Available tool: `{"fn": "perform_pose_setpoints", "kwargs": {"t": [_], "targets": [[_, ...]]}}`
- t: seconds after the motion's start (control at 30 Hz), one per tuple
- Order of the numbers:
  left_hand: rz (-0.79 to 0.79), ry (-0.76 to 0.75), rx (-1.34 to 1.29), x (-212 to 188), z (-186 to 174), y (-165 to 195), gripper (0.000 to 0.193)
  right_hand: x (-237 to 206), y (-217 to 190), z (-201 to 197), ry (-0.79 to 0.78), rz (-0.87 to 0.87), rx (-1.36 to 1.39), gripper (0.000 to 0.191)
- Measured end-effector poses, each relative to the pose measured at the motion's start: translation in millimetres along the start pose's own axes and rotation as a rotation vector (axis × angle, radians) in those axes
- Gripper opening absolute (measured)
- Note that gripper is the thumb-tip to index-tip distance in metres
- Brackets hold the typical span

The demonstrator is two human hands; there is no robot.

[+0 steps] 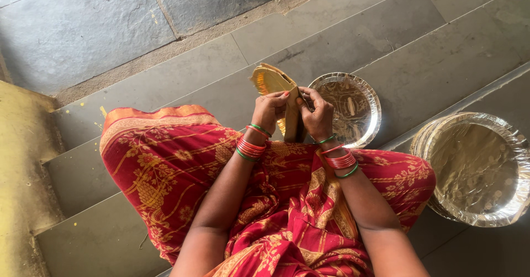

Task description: The person sits on stone steps and shapes disposable plates by hand, pressing and folding the rims of each plate and turning it while working. Finished plates are set onto a growing stack beside them, and they continue with the next plate.

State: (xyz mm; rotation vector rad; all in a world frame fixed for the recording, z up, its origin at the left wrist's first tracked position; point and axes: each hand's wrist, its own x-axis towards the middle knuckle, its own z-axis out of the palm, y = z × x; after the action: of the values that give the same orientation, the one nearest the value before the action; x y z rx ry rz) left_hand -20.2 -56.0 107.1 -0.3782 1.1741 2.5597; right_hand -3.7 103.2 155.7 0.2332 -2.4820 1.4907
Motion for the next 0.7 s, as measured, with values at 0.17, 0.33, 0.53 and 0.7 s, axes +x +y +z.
{"fn": "perform_pose_setpoints", "kwargs": {"t": [0.17,0.33,0.53,0.7], "targets": [[-0.033,-0.003,0.001,1,-3,-3,0.029,0,-2,0,-0.012,0.017,0.027,0.023],[-0.059,0.010,-0.019,3,-6,-3,0.028,1,-1,0,-0.016,0.033,0.035,0.023],[-0.082,-0.018,-0.030,11,-12,-6,0.023,3,0,1,-0.014,0.042,0.071,0.024],[0.002,-0.097,0.028,15,-15,-7,0.024,4,3,1,-0.020,0.090,0.087,0.024]]}}
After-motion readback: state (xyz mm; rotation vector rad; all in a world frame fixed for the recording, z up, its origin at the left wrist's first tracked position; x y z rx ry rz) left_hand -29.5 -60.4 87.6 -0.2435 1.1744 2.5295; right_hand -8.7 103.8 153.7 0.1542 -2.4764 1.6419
